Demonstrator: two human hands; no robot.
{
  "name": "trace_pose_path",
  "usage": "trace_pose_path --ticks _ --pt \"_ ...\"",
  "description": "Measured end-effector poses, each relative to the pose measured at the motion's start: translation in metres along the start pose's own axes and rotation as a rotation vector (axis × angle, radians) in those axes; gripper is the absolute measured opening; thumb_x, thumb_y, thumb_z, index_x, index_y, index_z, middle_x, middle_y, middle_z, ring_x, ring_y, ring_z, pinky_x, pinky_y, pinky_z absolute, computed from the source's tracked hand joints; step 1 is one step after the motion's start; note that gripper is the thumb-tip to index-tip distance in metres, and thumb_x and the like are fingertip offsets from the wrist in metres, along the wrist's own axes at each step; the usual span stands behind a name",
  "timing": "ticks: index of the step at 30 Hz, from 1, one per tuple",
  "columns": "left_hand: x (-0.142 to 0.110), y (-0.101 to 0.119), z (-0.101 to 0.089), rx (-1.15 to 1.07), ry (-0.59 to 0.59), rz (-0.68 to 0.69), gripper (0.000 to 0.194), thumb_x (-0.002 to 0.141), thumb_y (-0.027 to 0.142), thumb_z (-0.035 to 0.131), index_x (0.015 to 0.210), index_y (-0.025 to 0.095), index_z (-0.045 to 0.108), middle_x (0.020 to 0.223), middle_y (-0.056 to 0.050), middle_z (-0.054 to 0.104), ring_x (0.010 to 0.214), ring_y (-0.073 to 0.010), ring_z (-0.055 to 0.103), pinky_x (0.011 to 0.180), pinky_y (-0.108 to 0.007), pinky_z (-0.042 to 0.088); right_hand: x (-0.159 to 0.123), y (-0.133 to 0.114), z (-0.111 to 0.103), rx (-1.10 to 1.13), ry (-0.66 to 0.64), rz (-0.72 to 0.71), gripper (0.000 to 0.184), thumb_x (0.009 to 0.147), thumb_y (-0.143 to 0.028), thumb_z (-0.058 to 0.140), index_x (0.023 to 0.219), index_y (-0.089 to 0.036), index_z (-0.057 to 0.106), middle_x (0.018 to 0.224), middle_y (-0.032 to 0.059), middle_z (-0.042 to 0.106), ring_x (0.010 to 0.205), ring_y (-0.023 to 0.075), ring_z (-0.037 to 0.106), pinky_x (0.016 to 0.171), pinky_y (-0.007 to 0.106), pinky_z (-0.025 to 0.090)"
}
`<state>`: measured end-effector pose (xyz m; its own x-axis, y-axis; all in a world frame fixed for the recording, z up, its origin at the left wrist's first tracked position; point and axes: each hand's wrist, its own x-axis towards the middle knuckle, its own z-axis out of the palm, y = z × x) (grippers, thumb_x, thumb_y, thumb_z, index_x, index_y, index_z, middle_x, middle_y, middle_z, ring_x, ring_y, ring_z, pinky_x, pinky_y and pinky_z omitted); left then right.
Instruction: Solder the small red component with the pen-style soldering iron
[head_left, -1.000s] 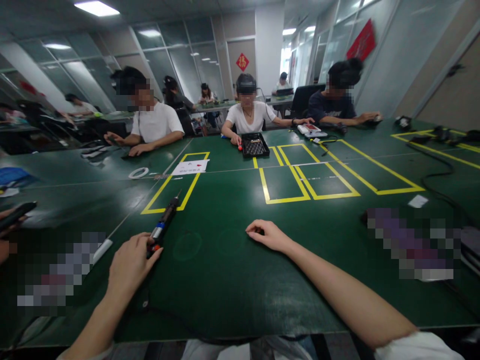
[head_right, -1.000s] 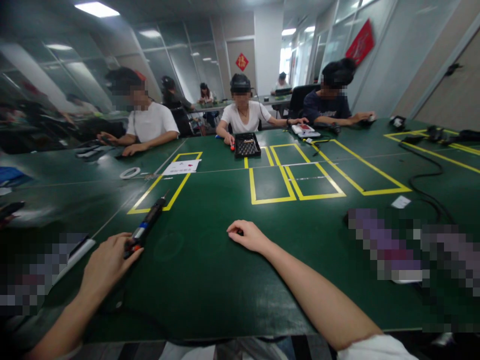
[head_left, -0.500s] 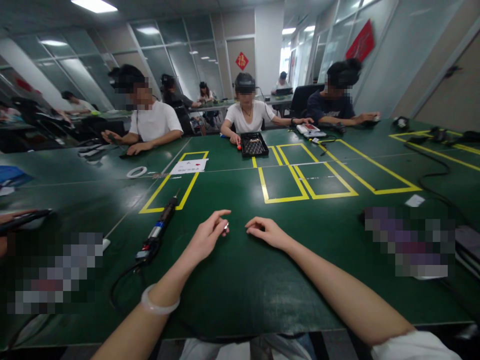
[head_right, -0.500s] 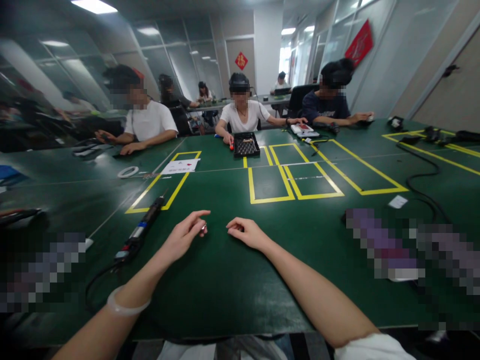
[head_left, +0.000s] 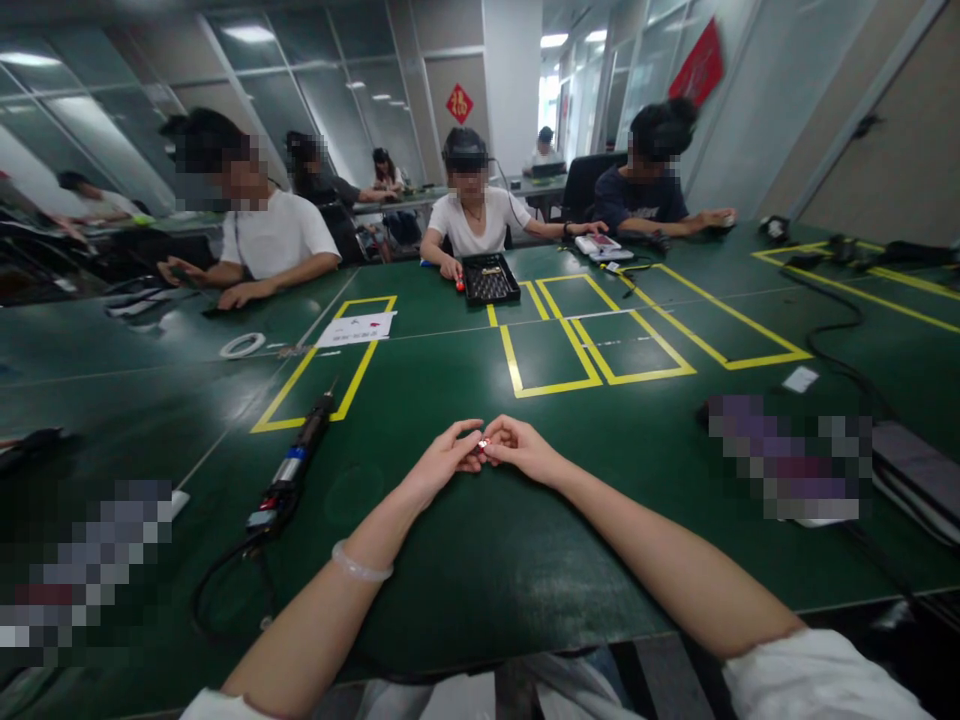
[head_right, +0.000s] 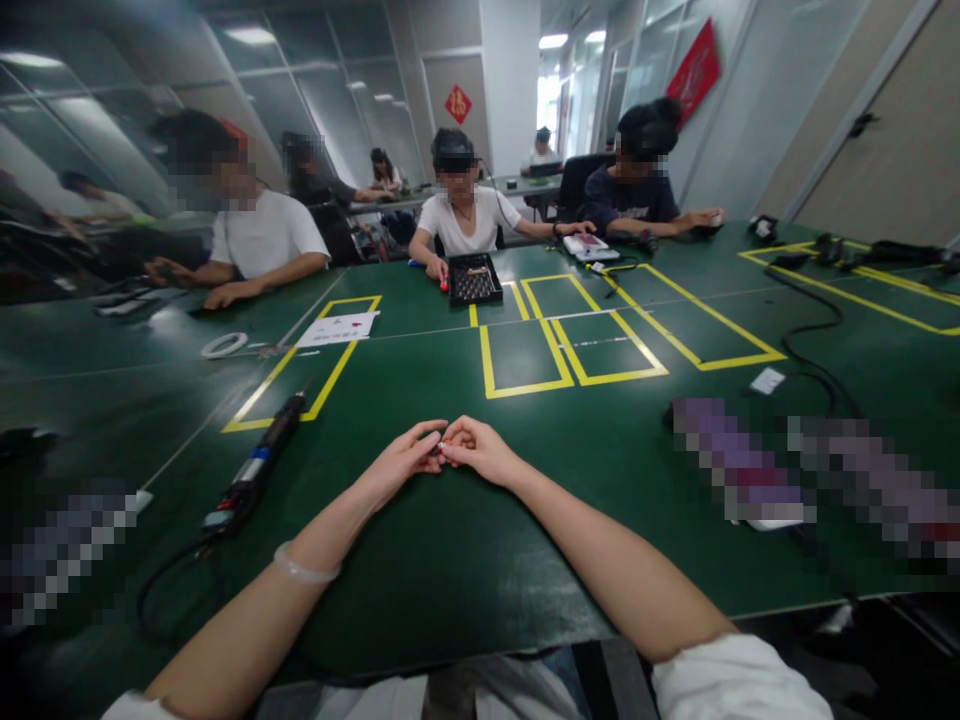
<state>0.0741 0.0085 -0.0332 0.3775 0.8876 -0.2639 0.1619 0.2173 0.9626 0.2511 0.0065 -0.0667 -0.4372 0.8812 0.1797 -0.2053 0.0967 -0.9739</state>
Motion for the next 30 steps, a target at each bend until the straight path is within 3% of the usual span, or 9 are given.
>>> trace_pose_path --ticks 3,5,12,21,30 --pt "0.0002 -0.0033 -0.0024 0.007 0.001 0.006 0.043 0.074 0.047 0.068 0.100 0.015 0.057 0.078 -0.002 0.065 0.066 -0.0098 0.059 0.070 -0.026 0.048 0.0011 0.0020 -0.0015 -0.046 0.039 -0.018 0.034 0.075 -0.041 0.072 0.090 -0.017 0.054 0.068 -0.0034 0.059 0.059 0.0100 0.055 0.058 0.023 0.042" --pt "-0.0006 -0.0039 -0.0025 0.023 -0.002 0.047 0.038 0.073 0.045 0.070 0.093 0.015 0.057 0.079 -0.002 0.065 0.069 -0.0103 0.060 0.072 -0.027 0.048 0.0014 0.0025 -0.0018 -0.068 0.053 -0.024 0.035 0.074 -0.042 0.072 0.092 -0.018 0.054 0.070 -0.0031 0.059 0.060 0.0104 0.056 0.058 0.023 0.042" --pt "-0.0034 -0.0042 -0.0021 0.193 0.014 0.281 0.027 0.076 0.034 0.067 0.094 0.016 0.058 0.083 0.000 0.061 0.076 -0.0106 0.058 0.072 -0.024 0.045 0.0018 0.0037 -0.0023 -0.143 0.102 -0.010 0.029 0.078 -0.043 0.067 0.084 -0.017 0.055 0.070 -0.0021 0.057 0.061 0.0109 0.054 0.059 0.024 0.043" --pt "-0.0025 -0.0092 -0.0071 0.189 0.016 0.323 0.022 0.079 0.030 0.062 0.095 0.016 0.056 0.093 -0.003 0.062 0.086 -0.0133 0.061 0.080 -0.027 0.047 0.0014 0.0035 -0.0050 -0.324 0.136 -0.081 0.023 0.077 -0.030 0.067 0.093 -0.017 0.056 0.082 0.0008 0.061 0.068 0.0121 0.055 0.060 0.024 0.043" --pt "-0.0039 -0.0055 -0.0096 0.279 0.003 0.358 0.019 0.080 0.026 0.061 0.096 0.016 0.056 0.096 -0.005 0.063 0.089 -0.0148 0.062 0.087 -0.032 0.048 -0.0006 0.0024 -0.0032 -0.471 0.132 -0.103 0.016 0.079 -0.027 0.064 0.091 -0.017 0.061 0.080 0.0012 0.062 0.070 0.0132 0.057 0.062 0.024 0.044"
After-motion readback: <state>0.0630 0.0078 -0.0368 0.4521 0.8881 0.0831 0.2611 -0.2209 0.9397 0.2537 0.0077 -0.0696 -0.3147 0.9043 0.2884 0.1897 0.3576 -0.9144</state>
